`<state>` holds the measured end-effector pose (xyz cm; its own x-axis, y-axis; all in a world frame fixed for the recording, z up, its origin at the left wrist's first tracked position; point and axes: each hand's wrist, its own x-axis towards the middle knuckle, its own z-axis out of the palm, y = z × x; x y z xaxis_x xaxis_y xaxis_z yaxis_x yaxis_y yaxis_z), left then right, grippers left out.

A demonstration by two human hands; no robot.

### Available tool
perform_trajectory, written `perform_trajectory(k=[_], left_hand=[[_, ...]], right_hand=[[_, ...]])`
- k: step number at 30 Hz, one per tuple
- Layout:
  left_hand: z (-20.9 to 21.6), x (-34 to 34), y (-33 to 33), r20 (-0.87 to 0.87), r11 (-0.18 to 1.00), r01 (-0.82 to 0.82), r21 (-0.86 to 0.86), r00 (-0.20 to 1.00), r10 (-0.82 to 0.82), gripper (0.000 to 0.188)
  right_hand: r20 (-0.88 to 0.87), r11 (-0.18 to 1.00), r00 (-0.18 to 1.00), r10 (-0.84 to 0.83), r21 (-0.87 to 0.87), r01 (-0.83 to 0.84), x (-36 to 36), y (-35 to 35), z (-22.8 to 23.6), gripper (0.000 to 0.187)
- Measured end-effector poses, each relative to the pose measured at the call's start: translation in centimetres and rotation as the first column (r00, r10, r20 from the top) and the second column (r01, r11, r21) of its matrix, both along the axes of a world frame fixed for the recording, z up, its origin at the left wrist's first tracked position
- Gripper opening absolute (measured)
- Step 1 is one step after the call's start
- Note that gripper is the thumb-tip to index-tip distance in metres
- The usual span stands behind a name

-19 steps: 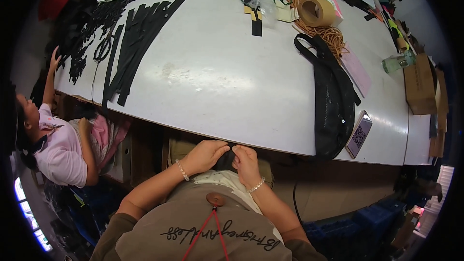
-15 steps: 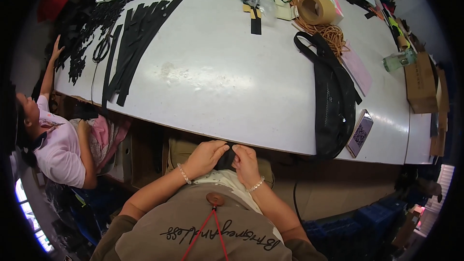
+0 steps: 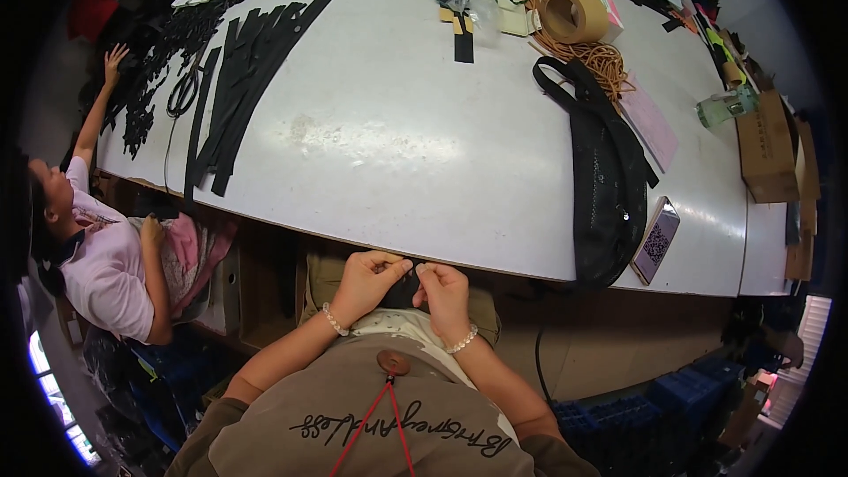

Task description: Assembling and inspecting components for black fabric bags at a manufacturing workbench.

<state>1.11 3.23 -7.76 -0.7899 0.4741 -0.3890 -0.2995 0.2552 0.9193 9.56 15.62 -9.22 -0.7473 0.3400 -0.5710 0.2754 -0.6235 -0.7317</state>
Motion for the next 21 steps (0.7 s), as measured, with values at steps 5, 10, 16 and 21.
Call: perform_trajectory(k=[5, 10, 16, 21], left_hand=[[0.1, -0.1, -0.3, -0.002, 0.999, 0.038, -0.024, 0.999, -0.038, 0.011], [-0.7, 0.2, 0.0, 0.106, 0.999, -0.011, 0.046, 0.994, 0.006, 0.010], [-0.3, 0.3, 0.5, 0.298, 0.985, -0.116, 0.124, 0.952, 0.074, 0.010], [0.3, 0.2, 0.4, 0.322, 0.982, -0.137, 0.127, 0.942, 0.090, 0.009]], right_hand=[[0.040, 0.995, 0.999, -0.036, -0.090, 0.040, 0.2, 0.2, 0.8, 0.005], [0.010, 0.971, 0.996, -0.085, -0.222, 0.086, 0.3, 0.2, 0.4, 0.006], [-0.018, 0.930, 0.985, -0.174, -0.331, 0.158, 0.1, -0.4, 0.1, 0.004], [0.015, 0.911, 0.974, -0.225, -0.351, 0.216, -0.3, -0.8, 0.3, 0.003]])
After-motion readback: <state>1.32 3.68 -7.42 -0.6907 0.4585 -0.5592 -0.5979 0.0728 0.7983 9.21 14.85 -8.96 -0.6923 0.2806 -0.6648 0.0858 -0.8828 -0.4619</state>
